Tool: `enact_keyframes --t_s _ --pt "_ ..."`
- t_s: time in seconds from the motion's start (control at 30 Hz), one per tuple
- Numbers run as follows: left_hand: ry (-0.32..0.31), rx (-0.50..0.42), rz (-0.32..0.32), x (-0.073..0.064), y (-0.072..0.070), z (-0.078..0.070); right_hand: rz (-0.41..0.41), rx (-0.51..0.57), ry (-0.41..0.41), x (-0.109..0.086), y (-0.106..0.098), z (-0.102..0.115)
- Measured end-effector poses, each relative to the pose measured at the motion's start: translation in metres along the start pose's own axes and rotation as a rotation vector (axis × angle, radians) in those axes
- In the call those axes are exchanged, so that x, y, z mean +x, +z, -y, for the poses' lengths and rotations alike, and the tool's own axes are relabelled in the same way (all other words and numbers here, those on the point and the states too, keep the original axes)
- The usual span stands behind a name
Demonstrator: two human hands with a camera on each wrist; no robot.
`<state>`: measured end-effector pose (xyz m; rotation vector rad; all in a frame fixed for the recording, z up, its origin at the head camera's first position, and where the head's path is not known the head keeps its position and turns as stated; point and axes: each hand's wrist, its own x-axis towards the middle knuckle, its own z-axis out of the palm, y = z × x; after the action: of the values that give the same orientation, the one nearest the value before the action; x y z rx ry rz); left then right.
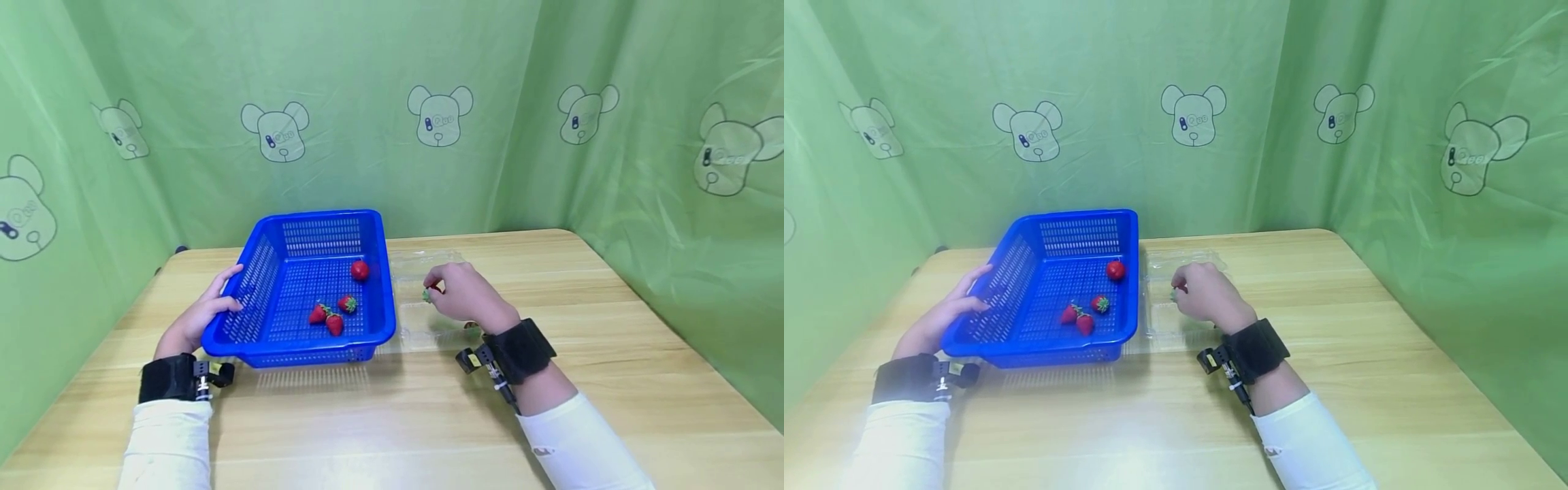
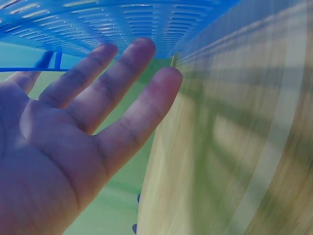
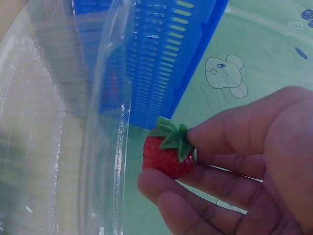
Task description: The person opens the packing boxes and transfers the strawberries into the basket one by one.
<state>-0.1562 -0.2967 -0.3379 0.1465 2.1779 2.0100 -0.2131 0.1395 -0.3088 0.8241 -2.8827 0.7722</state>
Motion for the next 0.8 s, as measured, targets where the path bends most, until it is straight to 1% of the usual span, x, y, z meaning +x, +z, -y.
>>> enact_keyframes --t_s 0.37,0.63,0.8 --pt "-0.011 0.017 -0.009 -0.002 0.001 0.000 -0.027 -0.012 -0.054 -0.001 0.000 0.008" --pt "-0.008 0.020 -0.017 -0.001 0.002 -0.002 -0.067 -0.020 -0.082 -0.001 0.002 0.012" --pt "-0.014 0.023 -0.020 0.000 0.001 -0.001 -0.089 -0.001 -0.120 -0.002 0.003 0.017"
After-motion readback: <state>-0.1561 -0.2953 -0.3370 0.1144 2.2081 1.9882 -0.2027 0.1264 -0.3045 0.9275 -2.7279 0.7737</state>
